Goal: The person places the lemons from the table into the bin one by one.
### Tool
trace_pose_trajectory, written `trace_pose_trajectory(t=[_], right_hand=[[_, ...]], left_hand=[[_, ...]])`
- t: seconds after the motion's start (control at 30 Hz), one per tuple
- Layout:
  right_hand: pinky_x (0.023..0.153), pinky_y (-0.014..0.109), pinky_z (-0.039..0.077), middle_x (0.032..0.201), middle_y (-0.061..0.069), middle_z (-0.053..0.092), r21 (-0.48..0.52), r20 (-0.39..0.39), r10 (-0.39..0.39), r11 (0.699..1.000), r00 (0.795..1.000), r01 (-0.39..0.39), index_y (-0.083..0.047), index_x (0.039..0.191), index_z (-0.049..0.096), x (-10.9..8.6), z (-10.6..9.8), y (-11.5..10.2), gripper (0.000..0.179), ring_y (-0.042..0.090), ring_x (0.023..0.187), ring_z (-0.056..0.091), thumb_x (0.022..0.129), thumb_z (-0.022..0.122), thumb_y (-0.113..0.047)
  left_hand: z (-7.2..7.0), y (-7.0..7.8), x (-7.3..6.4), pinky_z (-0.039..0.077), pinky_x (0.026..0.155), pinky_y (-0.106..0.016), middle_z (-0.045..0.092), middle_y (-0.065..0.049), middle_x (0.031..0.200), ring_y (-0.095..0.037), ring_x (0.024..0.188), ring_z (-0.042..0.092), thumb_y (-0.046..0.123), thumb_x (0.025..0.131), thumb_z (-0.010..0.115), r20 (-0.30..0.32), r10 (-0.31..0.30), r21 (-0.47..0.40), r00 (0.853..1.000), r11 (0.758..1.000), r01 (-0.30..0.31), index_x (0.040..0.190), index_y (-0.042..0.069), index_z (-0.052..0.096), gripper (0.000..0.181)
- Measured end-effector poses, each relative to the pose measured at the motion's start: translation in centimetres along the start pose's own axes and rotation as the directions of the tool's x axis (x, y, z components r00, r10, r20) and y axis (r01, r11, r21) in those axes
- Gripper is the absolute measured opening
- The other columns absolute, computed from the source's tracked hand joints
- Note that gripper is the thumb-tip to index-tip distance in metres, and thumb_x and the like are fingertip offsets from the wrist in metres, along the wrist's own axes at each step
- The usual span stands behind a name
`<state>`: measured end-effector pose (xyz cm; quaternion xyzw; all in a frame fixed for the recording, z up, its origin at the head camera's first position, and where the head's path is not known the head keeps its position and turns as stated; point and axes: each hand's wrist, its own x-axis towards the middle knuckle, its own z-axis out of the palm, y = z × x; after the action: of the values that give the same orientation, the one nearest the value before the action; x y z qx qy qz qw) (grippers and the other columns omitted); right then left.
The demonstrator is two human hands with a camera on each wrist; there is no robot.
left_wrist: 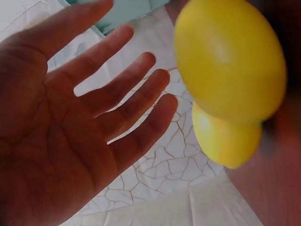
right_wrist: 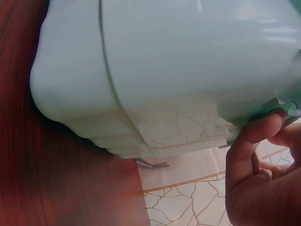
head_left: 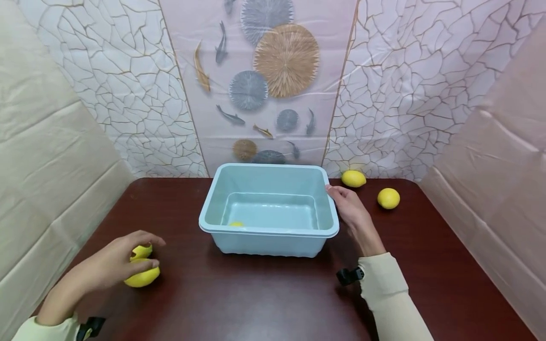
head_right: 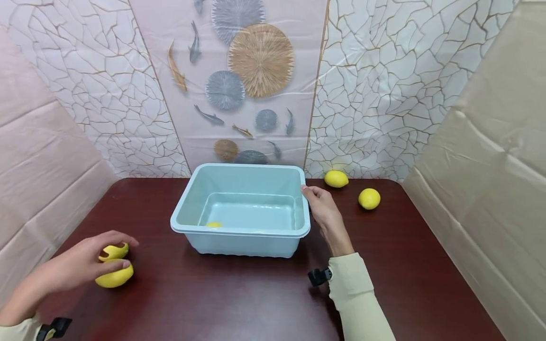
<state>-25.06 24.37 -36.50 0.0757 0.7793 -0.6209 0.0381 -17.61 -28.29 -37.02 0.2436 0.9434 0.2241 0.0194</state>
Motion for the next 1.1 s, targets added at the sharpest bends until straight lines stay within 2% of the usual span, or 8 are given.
trace_pose_trajectory(t=[0.1,0.23,0.37,0.5,0.63,0.87,1.1], right_hand=[[0.078,0.021,0.053,0.114,0.008,0.063,-0.003,0.000,-0.011,1.000,1.000,0.011,0.003,0.139,0.057,0.1,0.2,-0.1,0.055,0.012,0.095,0.061,0.112,0.049,-0.043],[0.078,0.022,0.053,0.111,0.007,0.064,0.000,-0.007,-0.021,1.000,1.000,0.021,0.003,0.137,0.058,0.2,0.4,-0.2,0.054,0.011,0.092,0.061,0.112,0.049,-0.043],[0.077,0.023,0.053,0.110,0.007,0.064,0.002,-0.010,-0.016,1.000,1.000,0.016,0.003,0.136,0.059,0.3,0.4,-0.1,0.054,0.012,0.092,0.061,0.112,0.049,-0.044],[0.078,0.023,0.054,0.115,0.011,0.064,0.005,-0.012,-0.001,1.000,1.000,0.001,0.002,0.139,0.058,0.1,0.2,0.0,0.055,0.013,0.093,0.062,0.112,0.049,-0.044],[0.078,0.021,0.054,0.124,0.014,0.063,-0.002,-0.025,0.014,1.000,1.000,-0.014,0.001,0.144,0.056,-0.1,0.0,0.2,0.055,0.012,0.096,0.063,0.112,0.048,-0.043],[0.081,0.022,0.054,0.124,0.013,0.063,-0.024,-0.016,0.014,1.000,1.000,-0.014,0.000,0.144,0.056,0.0,-0.1,0.2,0.056,0.014,0.099,0.062,0.112,0.047,-0.045],[0.080,0.022,0.053,0.118,0.011,0.064,-0.028,-0.011,0.002,1.000,1.000,-0.002,0.001,0.140,0.057,0.0,-0.2,0.3,0.054,0.013,0.096,0.062,0.112,0.048,-0.044]], left_hand=[[0.4,-0.6,-0.8,0.053,0.089,-0.030,0.066,0.004,0.125,-0.020,0.112,0.062,0.025,0.086,0.089,0.052,0.018,0.007,0.998,1.000,-0.018,0.125,0.017,0.071,0.044],[0.9,-1.1,-1.3,0.050,0.087,-0.025,0.063,0.002,0.125,-0.010,0.108,0.056,0.024,0.085,0.089,0.106,-0.012,-0.003,0.994,1.000,0.013,0.129,0.018,0.068,0.049],[1.5,-1.5,-2.0,0.050,0.085,-0.025,0.063,0.004,0.123,-0.013,0.108,0.058,0.021,0.081,0.091,0.061,-0.044,0.034,0.997,0.999,0.042,0.128,0.021,0.069,0.052],[2.0,-1.9,-2.7,0.050,0.084,-0.027,0.064,0.000,0.127,-0.021,0.111,0.060,0.020,0.077,0.093,0.030,-0.064,0.073,0.997,0.995,0.062,0.129,0.021,0.068,0.057],[2.5,-2.0,-2.7,0.052,0.086,-0.030,0.064,-0.008,0.131,-0.024,0.112,0.061,0.022,0.076,0.094,0.048,-0.061,0.092,0.997,0.994,0.057,0.131,0.016,0.068,0.061],[2.8,-1.7,-2.6,0.052,0.085,-0.035,0.062,-0.014,0.138,-0.030,0.115,0.060,0.022,0.075,0.095,0.110,-0.128,0.054,0.986,0.991,0.122,0.141,0.012,0.063,0.074],[3.1,-1.8,-2.8,0.052,0.086,-0.035,0.060,-0.017,0.141,-0.031,0.116,0.061,0.021,0.067,0.099,0.111,-0.084,0.071,0.990,0.995,0.076,0.143,0.011,0.062,0.085]])
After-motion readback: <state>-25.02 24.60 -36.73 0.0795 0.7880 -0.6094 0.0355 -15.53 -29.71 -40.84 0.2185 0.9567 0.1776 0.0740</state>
